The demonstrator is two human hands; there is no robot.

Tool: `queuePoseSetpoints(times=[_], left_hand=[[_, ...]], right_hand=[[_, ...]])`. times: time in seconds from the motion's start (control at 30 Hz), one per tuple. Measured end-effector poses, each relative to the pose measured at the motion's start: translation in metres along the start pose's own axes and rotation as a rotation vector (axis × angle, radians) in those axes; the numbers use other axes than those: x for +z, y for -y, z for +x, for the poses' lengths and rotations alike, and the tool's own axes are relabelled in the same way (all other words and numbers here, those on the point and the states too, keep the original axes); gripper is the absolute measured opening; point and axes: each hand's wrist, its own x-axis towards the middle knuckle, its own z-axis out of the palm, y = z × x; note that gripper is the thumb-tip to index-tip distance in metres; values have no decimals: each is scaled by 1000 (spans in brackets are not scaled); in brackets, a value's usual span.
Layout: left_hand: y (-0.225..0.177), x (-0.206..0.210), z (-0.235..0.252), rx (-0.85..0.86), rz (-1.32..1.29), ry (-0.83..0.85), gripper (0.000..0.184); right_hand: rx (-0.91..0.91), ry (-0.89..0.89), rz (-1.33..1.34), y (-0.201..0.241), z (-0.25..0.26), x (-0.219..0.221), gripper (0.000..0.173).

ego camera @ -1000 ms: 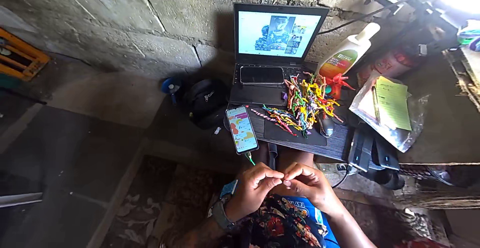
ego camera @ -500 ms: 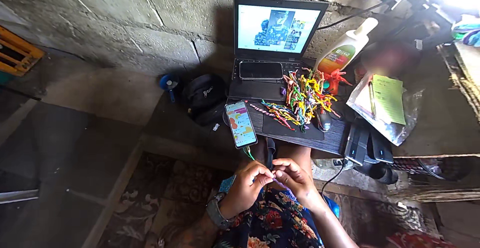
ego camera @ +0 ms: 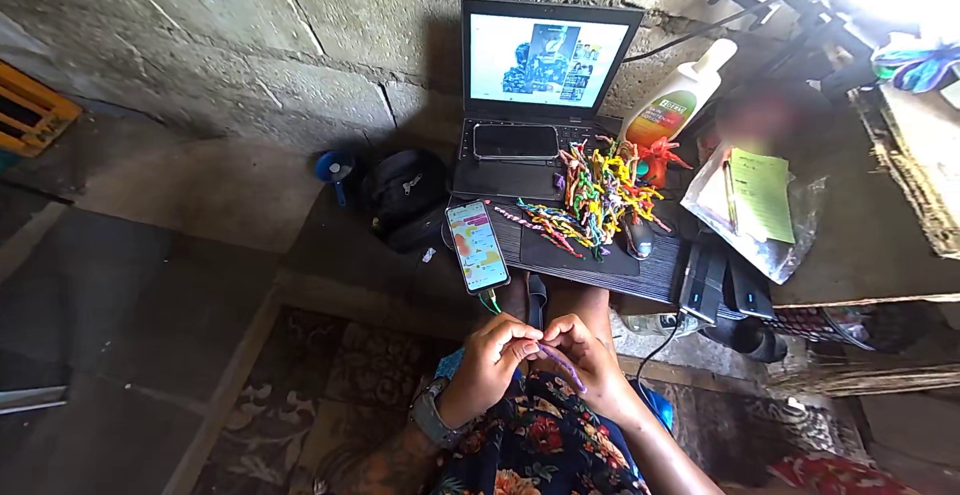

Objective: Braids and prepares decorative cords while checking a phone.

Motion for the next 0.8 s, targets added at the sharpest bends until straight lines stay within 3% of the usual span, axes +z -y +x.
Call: queuePoseSetpoints(times=[0.27,0.4,0.47,0.53,0.63,0.73,0.8], left_hand=[[7,-29,0,84,101,3,15],[13,-49,-2,57,87,23,16],[18,-58,-3,16,48,-25,18],[21,-67,-4,-68,-51,-117,16],[26,-81,-2,-166,-156,-278,12],[31,-93,0,-258,-251,-410,12],[33,-98,2,-296,-295,-454,15]], right_hand=[[130,191,69,7,32,4,19],[128,348,59,5,52,6,19],[135,472,126,3,67,1,22],[159,468,189,-2,86,-4,27],[93,232,-210,-13,125,-4,39],[-74,80,-726,-42,163,13,37],[-159,37,-917,-60,183,24,34]])
